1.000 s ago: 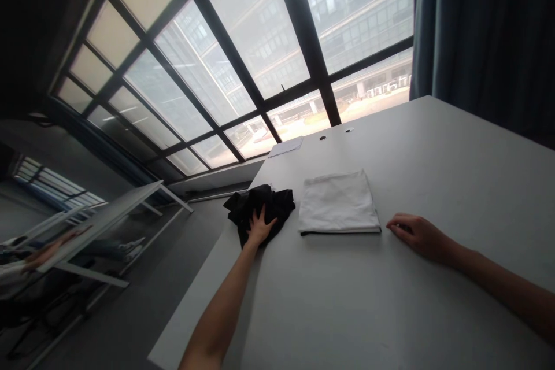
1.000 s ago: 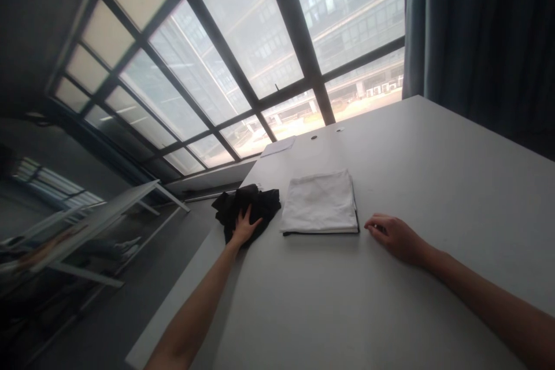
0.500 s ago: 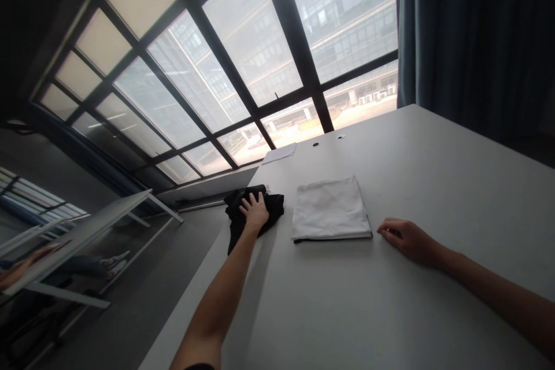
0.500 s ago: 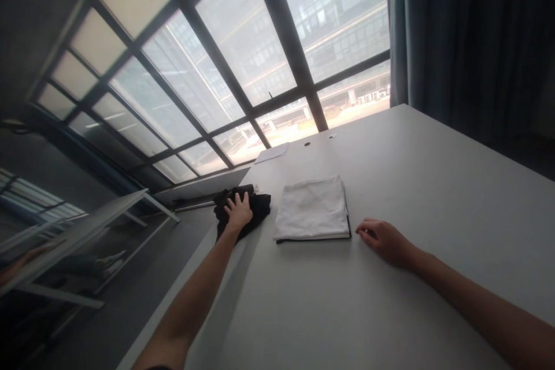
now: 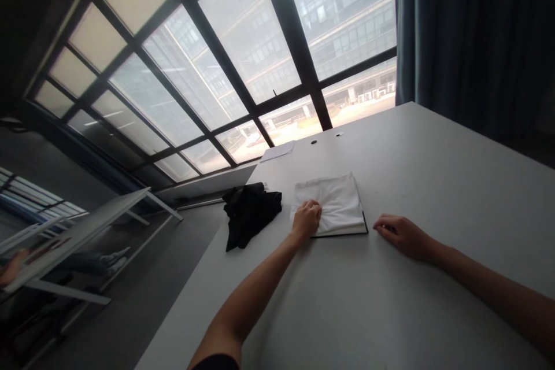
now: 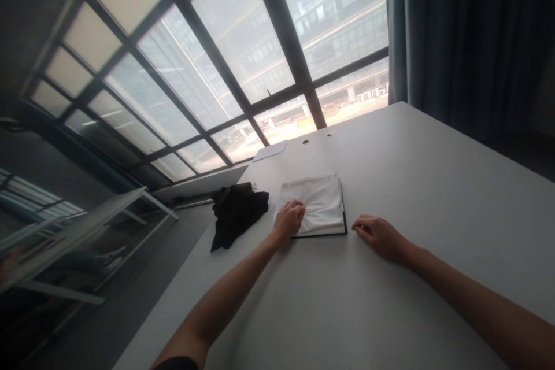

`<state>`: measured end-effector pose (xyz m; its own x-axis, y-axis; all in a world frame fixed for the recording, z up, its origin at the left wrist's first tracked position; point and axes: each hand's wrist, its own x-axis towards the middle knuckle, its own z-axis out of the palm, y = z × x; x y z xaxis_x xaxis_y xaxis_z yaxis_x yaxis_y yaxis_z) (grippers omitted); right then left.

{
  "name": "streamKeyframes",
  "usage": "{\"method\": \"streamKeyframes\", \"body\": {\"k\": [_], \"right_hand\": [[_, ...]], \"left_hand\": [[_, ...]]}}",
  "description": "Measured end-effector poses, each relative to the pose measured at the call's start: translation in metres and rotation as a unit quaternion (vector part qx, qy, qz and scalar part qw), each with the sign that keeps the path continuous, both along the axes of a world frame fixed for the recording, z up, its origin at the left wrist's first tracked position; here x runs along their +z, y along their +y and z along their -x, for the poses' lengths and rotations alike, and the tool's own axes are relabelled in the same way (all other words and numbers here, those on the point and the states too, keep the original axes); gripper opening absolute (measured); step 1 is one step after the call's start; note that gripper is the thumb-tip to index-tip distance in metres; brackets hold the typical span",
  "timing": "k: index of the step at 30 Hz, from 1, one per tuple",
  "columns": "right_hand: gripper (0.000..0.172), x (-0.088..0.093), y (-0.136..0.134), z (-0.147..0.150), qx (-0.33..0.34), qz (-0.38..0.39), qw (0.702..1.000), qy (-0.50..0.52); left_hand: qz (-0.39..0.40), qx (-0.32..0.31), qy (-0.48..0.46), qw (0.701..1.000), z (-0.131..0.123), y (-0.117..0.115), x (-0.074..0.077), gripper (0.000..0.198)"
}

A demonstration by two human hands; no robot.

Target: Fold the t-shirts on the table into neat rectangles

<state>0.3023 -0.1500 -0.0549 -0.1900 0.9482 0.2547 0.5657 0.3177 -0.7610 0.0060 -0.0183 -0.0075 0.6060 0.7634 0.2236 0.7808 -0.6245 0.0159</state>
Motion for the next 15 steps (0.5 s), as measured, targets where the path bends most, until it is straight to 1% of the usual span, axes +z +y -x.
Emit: {"method": "streamKeyframes", "body": {"k": [2, 3, 5, 6, 7, 8, 9, 10, 11, 13, 15], "right_hand": [[0.031, 0.0, 0.0, 0.001, -0.001, -0.001, 1.0, 0.002], [0.031, 0.0, 0.001, 0.001, -0.001, -0.001, 1.0, 0.003], [0.031, -0.001, 0.001, 0.001, -0.002, -0.002, 1.0, 0.004], [0.031, -0.002, 0.002, 0.001, -0.002, -0.003, 1.0, 0.004], [0.031, -0.003, 0.002, 0.0, -0.001, -0.004, 1.0, 0.004], [0.031, -0.003, 0.002, 0.0, -0.001, -0.005, 1.0, 0.003], [0.032, -0.004, 0.003, -0.001, 0.001, -0.005, 1.0, 0.002], [0.032, -0.004, 0.003, -0.001, 0.002, -0.006, 1.0, 0.001], [0.032, -0.004, 0.003, -0.002, 0.002, -0.006, 1.0, 0.0], [0.032, -0.003, 0.002, -0.002, 0.0, -0.003, 1.0, -0.002], [0.032, -0.001, 0.002, -0.001, -0.001, 0.004, 1.0, -0.002]], "left_hand": [[0.001, 0.001, 0.002, 1.0, 0.001, -0.001, 0.002, 0.024], [0.007, 0.01, -0.023, 1.0, 0.0, -0.001, 0.003, 0.021], [0.026, 0.052, -0.127, 0.99, 0.001, 0.004, 0.008, 0.015], [0.033, 0.082, -0.193, 0.977, 0.003, 0.009, 0.014, 0.014], [0.034, 0.114, -0.26, 0.958, 0.007, 0.018, 0.023, 0.014], [0.025, 0.137, -0.302, 0.943, 0.012, 0.029, 0.035, 0.016], [0.007, 0.158, -0.337, 0.928, 0.02, 0.043, 0.051, 0.019], [-0.012, 0.176, -0.374, 0.91, 0.029, 0.058, 0.07, 0.021], [-0.029, 0.188, -0.411, 0.892, 0.04, 0.073, 0.092, 0.023], [-0.055, 0.191, -0.481, 0.854, 0.064, 0.101, 0.144, 0.028], [-0.095, 0.156, -0.577, 0.796, 0.089, 0.122, 0.2, 0.028]]}}
